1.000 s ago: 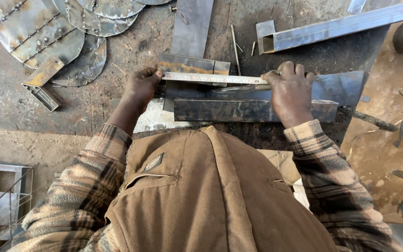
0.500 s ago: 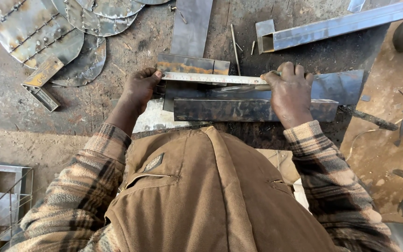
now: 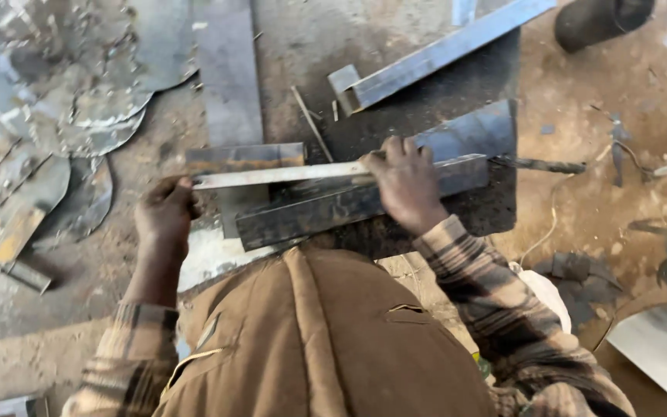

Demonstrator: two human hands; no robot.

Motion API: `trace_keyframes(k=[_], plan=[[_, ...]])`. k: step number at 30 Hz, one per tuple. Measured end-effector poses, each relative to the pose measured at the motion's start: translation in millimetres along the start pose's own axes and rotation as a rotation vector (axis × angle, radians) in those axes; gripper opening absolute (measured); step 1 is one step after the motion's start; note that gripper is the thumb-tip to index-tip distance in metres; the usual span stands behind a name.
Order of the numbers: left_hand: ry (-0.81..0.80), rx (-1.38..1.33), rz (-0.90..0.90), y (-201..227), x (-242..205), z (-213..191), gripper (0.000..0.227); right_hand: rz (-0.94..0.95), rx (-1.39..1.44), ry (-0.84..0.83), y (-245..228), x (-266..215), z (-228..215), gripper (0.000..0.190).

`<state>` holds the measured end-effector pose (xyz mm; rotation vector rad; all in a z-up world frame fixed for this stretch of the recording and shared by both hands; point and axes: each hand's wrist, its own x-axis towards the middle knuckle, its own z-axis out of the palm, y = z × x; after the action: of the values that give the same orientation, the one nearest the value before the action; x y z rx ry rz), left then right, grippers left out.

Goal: The person measures a rectangular metal tube using a folding ruler and a speed square, then marks the metal with a marker. They reposition the tools to measure and mark different sections of the tube on a workbench.

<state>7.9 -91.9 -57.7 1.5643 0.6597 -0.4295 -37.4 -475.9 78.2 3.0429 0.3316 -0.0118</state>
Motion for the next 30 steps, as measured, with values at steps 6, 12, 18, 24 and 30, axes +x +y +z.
trace_keyframes(k=[6, 12, 18, 24, 30], plan=[[-0.054, 0.139, -0.082, -14, 30, -13, 0.025, -0.044, 0.008, 0.092, -16, -47, 29, 0.014], [0.219, 0.553, 0.545, 54, -47, 24, 0.041, 0.200, 0.351, -0.041, -31, -61, 27, 0.027], [-0.659, 0.561, 0.984, 61, -77, 114, 0.084, 0.649, 1.063, -0.155, -84, -17, 99, 0.036], [-0.631, 1.055, 0.651, 49, -94, 141, 0.103, 0.715, 1.325, -0.305, -88, -3, 7, 0.038], [-0.571, 0.994, 0.298, 78, -102, 141, 0.050, 0.641, 1.345, -0.305, -87, -12, 43, 0.049]])
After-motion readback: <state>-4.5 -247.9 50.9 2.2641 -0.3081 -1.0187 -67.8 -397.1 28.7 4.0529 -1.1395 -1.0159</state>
